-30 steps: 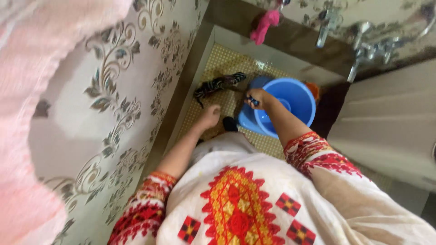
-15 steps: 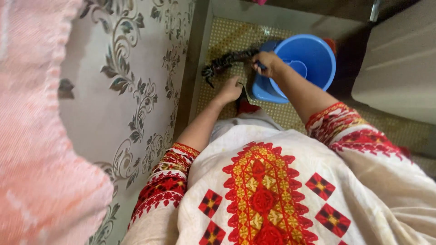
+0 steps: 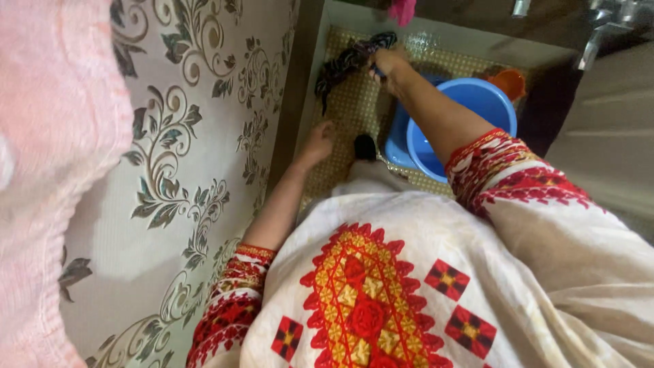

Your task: Mopping the tiled floor of a bathroom using a mop and a bucket of water.

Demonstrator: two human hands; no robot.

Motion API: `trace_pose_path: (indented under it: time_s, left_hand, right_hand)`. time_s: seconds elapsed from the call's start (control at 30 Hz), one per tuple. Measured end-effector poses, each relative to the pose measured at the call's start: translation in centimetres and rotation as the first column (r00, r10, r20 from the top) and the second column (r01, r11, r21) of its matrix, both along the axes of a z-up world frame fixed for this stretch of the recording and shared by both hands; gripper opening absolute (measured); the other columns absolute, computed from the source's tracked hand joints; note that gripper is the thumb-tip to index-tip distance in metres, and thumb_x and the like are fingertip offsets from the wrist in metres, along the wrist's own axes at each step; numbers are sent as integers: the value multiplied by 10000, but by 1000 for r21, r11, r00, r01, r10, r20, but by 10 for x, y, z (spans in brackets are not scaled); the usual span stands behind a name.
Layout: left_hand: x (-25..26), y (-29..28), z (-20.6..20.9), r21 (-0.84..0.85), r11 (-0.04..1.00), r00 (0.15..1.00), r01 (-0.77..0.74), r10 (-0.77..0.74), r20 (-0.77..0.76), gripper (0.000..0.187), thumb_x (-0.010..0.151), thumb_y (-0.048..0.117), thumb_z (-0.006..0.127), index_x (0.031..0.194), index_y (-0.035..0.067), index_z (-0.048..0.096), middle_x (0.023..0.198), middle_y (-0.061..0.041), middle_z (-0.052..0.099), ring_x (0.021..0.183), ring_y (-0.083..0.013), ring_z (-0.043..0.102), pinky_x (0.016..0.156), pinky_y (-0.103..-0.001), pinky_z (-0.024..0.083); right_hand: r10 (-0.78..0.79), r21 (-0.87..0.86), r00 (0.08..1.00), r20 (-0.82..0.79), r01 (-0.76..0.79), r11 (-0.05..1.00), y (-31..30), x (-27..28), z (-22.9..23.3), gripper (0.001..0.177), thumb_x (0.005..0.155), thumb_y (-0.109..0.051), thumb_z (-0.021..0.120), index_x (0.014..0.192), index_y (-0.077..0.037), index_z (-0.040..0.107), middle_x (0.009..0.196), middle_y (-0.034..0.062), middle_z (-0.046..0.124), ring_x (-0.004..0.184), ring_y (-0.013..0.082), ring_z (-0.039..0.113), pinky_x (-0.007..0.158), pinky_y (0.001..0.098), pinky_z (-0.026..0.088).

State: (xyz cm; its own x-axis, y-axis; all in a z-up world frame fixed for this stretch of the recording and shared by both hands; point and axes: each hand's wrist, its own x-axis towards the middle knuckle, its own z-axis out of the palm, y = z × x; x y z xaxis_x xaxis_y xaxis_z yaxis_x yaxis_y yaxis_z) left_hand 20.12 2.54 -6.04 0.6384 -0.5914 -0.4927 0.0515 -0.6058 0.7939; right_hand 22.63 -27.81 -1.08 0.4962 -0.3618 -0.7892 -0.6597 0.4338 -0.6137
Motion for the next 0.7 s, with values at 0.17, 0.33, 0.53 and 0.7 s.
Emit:
trace_pose_path:
  time_s: [0.17, 0.33, 0.53, 0.7]
  left_hand:
    - [-3, -12, -5, 55, 998, 999, -22, 24, -38, 493, 967, 75, 515, 1459, 67, 545, 1258, -196, 682, 1123, -319, 646, 909, -414, 535]
    - [-9, -36, 29, 128, 991, 998, 35, -27, -62, 498, 975, 133, 544, 1470, 93, 509, 1357, -165, 625, 1218, -313, 605, 994, -413, 490]
    - [-16, -34, 71, 90, 993, 996, 81, -78, -34, 456, 995, 171, 532, 1445, 93, 542, 1324, -157, 673, 1230, -305, 634, 1042, -398, 484]
    - [-35, -6, 72, 45, 979, 980, 199, -200, 22, 451, 1009, 173, 544, 1445, 58, 529, 1370, -169, 632, 1262, -306, 611, 1055, -404, 472]
  right_hand:
    - [-15, 67, 1000, 11, 14, 998, -19, -1, 9, 172, 1011, -118, 596, 1081, -154, 443, 816, 78, 666, 623, 141, 592, 486, 274, 467]
    - [162, 99, 986, -32, -158, 982, -45, -29, -9, 155, 1045, -219, 577, 966, -87, 596, 804, 65, 673, 632, 127, 592, 481, 261, 439]
    - [131, 61, 975, -179, -122, 991, 9, -101, -27, 181, 988, -237, 499, 918, -113, 609, 752, 71, 611, 546, 169, 565, 421, 293, 350]
    - [154, 36, 973, -172, -151, 988, 74, -167, -20, 207, 926, -159, 608, 763, -31, 619, 645, 89, 585, 494, 171, 523, 410, 297, 333]
